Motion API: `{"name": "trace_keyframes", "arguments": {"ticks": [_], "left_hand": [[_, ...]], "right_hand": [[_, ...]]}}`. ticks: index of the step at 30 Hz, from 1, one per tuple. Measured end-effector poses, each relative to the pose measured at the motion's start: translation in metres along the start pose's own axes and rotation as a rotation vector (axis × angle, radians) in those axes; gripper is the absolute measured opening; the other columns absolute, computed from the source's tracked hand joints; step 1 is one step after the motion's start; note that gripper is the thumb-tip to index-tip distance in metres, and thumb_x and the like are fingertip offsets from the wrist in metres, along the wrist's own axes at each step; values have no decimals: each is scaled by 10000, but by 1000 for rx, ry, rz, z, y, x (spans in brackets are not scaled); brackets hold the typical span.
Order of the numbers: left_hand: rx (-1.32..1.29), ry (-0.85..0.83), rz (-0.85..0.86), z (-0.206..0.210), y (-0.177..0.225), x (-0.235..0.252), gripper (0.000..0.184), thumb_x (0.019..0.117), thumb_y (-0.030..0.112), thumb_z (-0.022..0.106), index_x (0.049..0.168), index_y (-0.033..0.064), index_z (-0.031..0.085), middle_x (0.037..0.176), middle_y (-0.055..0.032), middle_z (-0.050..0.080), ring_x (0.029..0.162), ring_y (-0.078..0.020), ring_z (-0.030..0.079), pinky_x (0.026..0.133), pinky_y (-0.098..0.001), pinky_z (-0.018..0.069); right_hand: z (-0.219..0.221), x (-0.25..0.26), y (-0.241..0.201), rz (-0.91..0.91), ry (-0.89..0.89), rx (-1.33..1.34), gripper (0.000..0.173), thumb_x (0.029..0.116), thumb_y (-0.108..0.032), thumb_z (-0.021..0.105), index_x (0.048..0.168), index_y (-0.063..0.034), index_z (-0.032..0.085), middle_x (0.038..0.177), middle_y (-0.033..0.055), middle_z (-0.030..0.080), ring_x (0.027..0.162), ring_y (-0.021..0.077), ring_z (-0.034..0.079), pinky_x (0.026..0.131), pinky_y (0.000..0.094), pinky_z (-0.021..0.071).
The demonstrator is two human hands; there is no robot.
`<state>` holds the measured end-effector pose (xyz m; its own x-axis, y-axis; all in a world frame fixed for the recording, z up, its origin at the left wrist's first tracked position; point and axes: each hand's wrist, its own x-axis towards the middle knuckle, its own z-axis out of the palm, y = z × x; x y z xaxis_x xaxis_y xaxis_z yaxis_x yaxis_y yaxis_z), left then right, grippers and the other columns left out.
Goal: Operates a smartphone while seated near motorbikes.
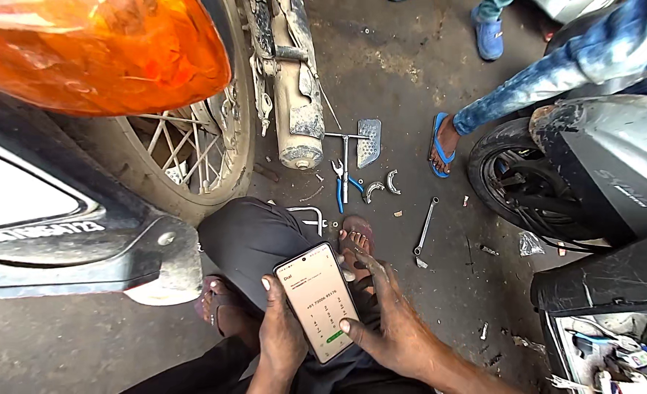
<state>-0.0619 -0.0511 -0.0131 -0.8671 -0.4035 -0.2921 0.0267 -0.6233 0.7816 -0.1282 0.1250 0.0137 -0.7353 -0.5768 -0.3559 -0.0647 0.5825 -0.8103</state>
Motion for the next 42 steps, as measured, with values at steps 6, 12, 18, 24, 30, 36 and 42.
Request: {"name": "trace_keyframes", "arguments": {"ticks": [6,12,18,24,30,36,42], "left_hand": [[19,41,25,7,4,-1,643,960,723,394,1222,207,674,1071,-24,769,1005,-146,745,879,-360,626],[1,58,35,8,4,-3,645,962,719,387,1204,193,671,1052,-18,774,989,-145,750,870,-356,630],[-60,6,24,6,4,-2,729,986,713,341,1259,97,618,1107,-119,757,1026,-241,746,891,-425,626],[-49,71,20,14,10,-5,717,1038,660,229,1268,84,588,1102,-85,764,1025,-213,747,900,-403,626],[-75,165,19,33,11,-7,678,1067,583,95,1330,81,468,1131,-29,749,1068,-158,727,927,-370,620],[-43,81,5,40,16,-12,686,1024,670,219,1399,114,364,1227,59,703,1179,-74,662,1022,-323,556],[5,-18,7,33,20,-12,841,927,748,416,1442,90,318,1276,38,688,1221,-107,647,1051,-362,542]], "right_hand": [[11,-8,-6,76,-69,-111,1060,807,-580,775,1614,-130,256,1574,190,390,1257,244,604,951,419,580],[10,-6,-5,38,-62,-65,1044,824,-585,760,1614,-121,262,1559,178,411,1330,234,552,1035,417,542],[6,-10,8,-147,-15,137,874,944,-516,677,1562,-2,334,1516,187,480,1294,197,586,1040,369,551],[10,-13,8,-191,-44,205,793,956,-388,709,1533,29,359,1488,197,511,1327,208,566,1120,386,495],[15,-21,-3,-116,-7,134,899,893,-421,779,1538,42,357,1508,243,488,1361,246,548,1143,407,469],[15,-18,-17,-16,78,-31,1076,773,-545,847,1574,-33,342,1460,275,497,1274,341,597,1029,493,540],[23,-10,-22,-46,160,-53,1075,748,-536,862,1575,-73,355,1408,243,540,1220,321,622,991,469,559]]}}
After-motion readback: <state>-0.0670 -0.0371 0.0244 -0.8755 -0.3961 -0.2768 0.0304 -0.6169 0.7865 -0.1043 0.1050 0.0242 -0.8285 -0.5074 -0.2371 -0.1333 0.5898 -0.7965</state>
